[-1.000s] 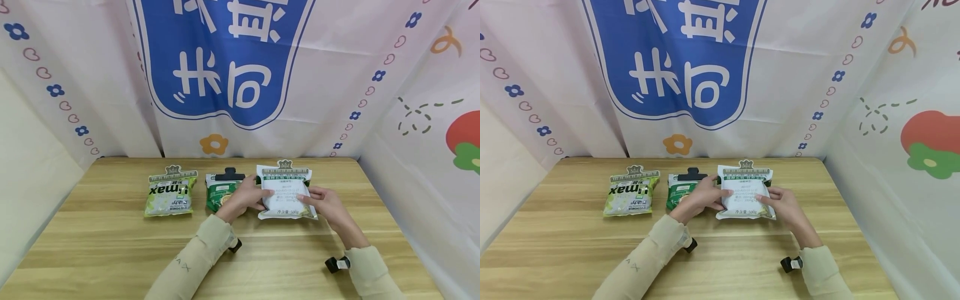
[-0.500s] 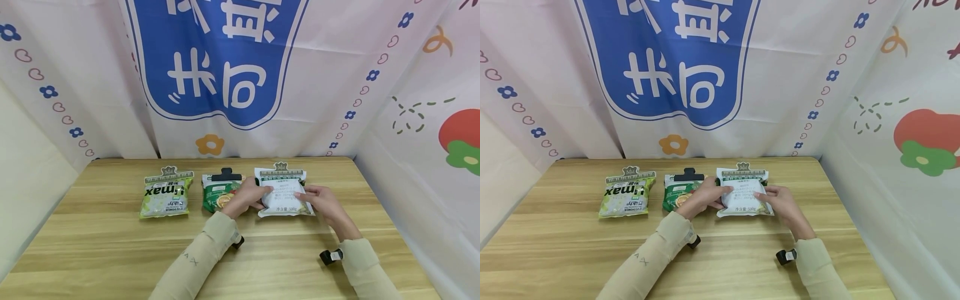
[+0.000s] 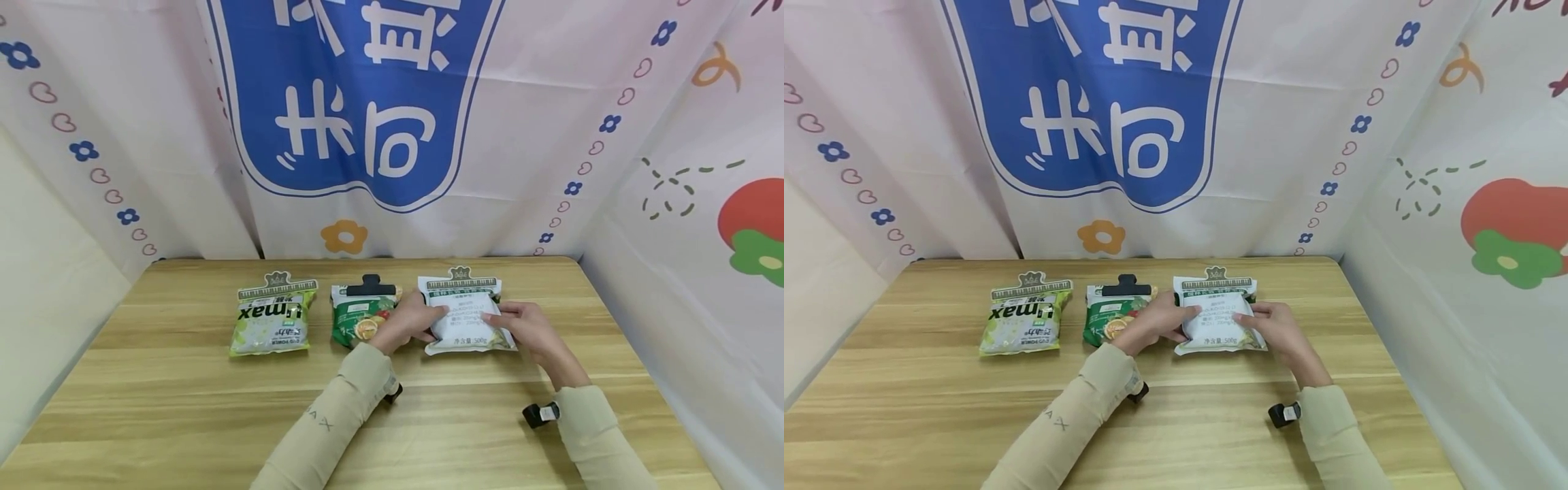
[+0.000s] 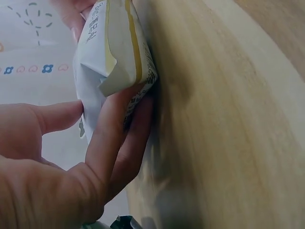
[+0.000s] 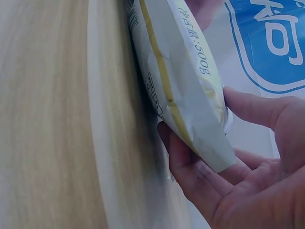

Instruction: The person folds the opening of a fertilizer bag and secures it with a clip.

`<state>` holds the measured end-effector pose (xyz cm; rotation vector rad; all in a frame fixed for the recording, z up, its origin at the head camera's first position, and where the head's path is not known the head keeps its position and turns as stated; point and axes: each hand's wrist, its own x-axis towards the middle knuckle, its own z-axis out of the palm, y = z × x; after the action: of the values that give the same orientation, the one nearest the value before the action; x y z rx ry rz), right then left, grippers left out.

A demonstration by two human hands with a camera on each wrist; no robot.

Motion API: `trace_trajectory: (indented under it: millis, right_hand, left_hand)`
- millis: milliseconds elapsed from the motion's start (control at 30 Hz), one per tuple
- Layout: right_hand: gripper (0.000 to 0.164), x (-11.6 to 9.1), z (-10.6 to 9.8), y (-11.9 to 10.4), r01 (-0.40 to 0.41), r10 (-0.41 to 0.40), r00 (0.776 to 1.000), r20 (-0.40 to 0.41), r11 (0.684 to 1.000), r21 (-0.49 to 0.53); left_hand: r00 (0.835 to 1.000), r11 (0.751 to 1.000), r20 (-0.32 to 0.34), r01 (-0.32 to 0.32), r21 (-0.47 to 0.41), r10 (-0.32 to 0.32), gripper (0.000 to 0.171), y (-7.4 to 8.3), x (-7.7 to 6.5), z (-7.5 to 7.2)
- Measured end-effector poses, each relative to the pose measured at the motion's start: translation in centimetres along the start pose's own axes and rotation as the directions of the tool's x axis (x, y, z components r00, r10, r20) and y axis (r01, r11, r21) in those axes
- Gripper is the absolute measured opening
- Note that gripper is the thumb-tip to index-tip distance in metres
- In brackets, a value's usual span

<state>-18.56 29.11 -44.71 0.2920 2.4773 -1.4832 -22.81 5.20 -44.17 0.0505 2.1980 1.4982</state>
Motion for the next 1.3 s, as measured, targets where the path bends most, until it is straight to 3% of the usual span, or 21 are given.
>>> trace_trajectory:
  millis: [667,867,1067,1300]
  right_hand:
    - [0.070,0.22,-0.42,0.23,-0.030,0.031,0.997,0.066,1.000,-0.008]
    - [0.063,0.13,-0.26,0.49,-0.033,0.036,0.998,0.048,0.997,-0.071]
    - [0.068,-0.18,-0.18,0.56,-0.067,0.074,0.996,0.044,0.989,-0.135]
    - [0.065,-0.35,-0.37,0.20,-0.031,0.040,0.998,0.050,0.986,-0.162]
  left_hand:
    - [0.999,0.999,-0.040,0.010,0.048,-0.008,0.042,0.06,0.32,0.57]
    - [0.998,0.997,-0.057,0.028,0.076,-0.024,0.039,0.09,0.15,0.80]
    - [0.998,0.994,-0.064,0.034,0.103,-0.027,0.041,-0.06,-0.07,0.96]
    - [0.997,0.986,-0.078,0.023,0.166,-0.010,0.042,0.37,-0.30,0.85]
